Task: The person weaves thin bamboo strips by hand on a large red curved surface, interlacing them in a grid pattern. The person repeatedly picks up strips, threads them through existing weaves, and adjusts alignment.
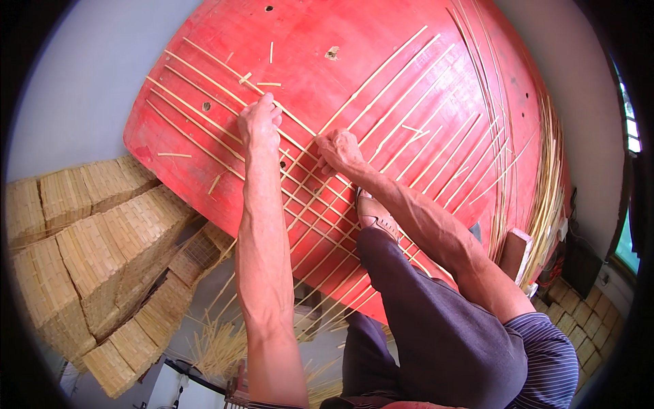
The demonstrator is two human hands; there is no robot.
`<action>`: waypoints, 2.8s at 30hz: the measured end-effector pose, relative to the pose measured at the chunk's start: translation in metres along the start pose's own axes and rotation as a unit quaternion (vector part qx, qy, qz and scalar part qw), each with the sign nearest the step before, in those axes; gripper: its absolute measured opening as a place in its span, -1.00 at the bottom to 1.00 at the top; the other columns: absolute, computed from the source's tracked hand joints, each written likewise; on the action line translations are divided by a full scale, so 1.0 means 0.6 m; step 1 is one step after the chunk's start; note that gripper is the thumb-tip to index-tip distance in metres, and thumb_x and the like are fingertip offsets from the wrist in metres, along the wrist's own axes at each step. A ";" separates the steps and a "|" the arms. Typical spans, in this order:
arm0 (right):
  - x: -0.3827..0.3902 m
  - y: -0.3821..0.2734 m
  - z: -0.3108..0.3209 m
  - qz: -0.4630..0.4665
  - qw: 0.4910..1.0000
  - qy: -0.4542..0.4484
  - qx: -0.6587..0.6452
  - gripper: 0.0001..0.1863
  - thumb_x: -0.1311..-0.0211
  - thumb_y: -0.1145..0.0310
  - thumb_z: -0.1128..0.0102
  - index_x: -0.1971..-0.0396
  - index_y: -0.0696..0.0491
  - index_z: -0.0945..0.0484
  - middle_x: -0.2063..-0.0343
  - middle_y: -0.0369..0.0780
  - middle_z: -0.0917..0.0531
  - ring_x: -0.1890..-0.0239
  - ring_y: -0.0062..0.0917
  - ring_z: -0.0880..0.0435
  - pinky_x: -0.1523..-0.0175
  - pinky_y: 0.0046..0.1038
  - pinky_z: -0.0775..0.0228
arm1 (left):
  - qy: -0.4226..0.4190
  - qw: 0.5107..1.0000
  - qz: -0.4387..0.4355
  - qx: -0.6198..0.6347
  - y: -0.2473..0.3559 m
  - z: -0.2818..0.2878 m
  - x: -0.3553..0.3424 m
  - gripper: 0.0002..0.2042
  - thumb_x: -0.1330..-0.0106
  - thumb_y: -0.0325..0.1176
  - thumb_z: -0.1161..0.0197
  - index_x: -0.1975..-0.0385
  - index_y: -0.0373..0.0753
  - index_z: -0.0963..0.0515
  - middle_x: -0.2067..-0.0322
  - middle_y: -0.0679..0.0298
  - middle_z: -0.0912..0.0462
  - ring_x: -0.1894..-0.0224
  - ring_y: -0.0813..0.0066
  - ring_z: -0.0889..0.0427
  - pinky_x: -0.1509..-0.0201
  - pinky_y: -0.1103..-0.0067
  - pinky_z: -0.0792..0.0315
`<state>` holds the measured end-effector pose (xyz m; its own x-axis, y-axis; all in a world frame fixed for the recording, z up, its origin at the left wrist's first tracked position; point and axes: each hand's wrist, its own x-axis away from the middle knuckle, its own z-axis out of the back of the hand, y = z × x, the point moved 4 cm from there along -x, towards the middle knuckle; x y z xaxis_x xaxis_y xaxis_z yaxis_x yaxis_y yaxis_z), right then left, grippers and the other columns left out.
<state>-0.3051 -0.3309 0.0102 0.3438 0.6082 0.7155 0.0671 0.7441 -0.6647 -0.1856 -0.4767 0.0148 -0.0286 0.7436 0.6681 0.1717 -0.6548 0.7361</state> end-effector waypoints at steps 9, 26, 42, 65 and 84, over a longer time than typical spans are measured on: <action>0.002 0.002 0.000 0.000 1.000 -0.011 -0.008 -0.56 -0.37 0.28 0.03 0.58 0.33 -0.55 0.69 -0.06 -0.65 0.69 -0.38 -0.69 0.59 -0.39 -0.61 | -0.139 0.973 -0.045 -0.177 -0.043 0.007 0.016 -0.66 -0.33 -0.34 -0.26 -0.06 -0.30 -0.50 0.17 0.24 -0.68 0.22 0.51 -0.62 0.12 0.57 -0.41; 0.006 -0.002 -0.004 0.010 1.000 0.004 -0.004 -0.53 -0.34 0.27 0.02 0.67 0.31 -0.55 0.73 -0.08 -0.64 0.69 -0.37 -0.69 0.57 -0.37 -0.62 | -0.144 0.945 -0.165 -0.242 -0.068 0.006 0.070 -0.72 -0.39 -0.27 -0.13 0.30 -0.41 -0.62 0.38 0.15 -0.73 0.31 0.41 -0.71 0.23 0.51 -0.58; -0.003 0.007 -0.001 0.032 0.999 0.023 -0.004 -0.55 -0.30 0.28 -0.01 0.66 0.32 -0.60 0.72 -0.06 -0.65 0.68 -0.35 -0.70 0.49 -0.37 -0.64 | -0.152 0.855 -0.352 -0.349 -0.067 -0.009 0.156 -0.80 -0.43 -0.35 -0.16 0.20 -0.37 -0.62 0.41 0.07 -0.70 0.35 0.37 -0.68 0.26 0.46 -0.52; 0.023 0.008 -0.043 0.024 0.999 -0.028 0.007 -0.55 -0.35 0.29 0.01 0.64 0.32 -0.59 0.73 -0.07 -0.64 0.66 -0.34 -0.70 0.49 -0.37 -0.64 | -0.076 0.994 -0.037 -0.063 -0.025 0.088 0.002 -0.49 -0.37 -0.24 -0.27 -0.18 -0.46 -0.32 0.05 -0.03 -0.62 0.16 0.29 -0.67 0.03 0.39 -0.56; 0.010 0.024 -0.054 0.023 0.997 0.037 0.070 -0.58 -0.30 0.28 0.00 0.63 0.28 -0.60 0.73 -0.06 -0.65 0.67 -0.32 -0.71 0.39 -0.34 -0.65 | -0.071 0.869 -0.346 -0.345 -0.059 0.047 0.147 -0.82 -0.35 -0.39 -0.14 0.37 -0.38 -0.59 0.52 -0.06 -0.63 0.48 0.06 -0.64 0.41 0.31 -0.45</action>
<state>-0.2718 -0.3256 -0.0020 0.4111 0.6242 0.6643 -0.0801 0.7507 -0.6558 -0.1662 -0.3840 0.0447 0.2413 0.9689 0.0544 -0.4710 0.0679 0.8795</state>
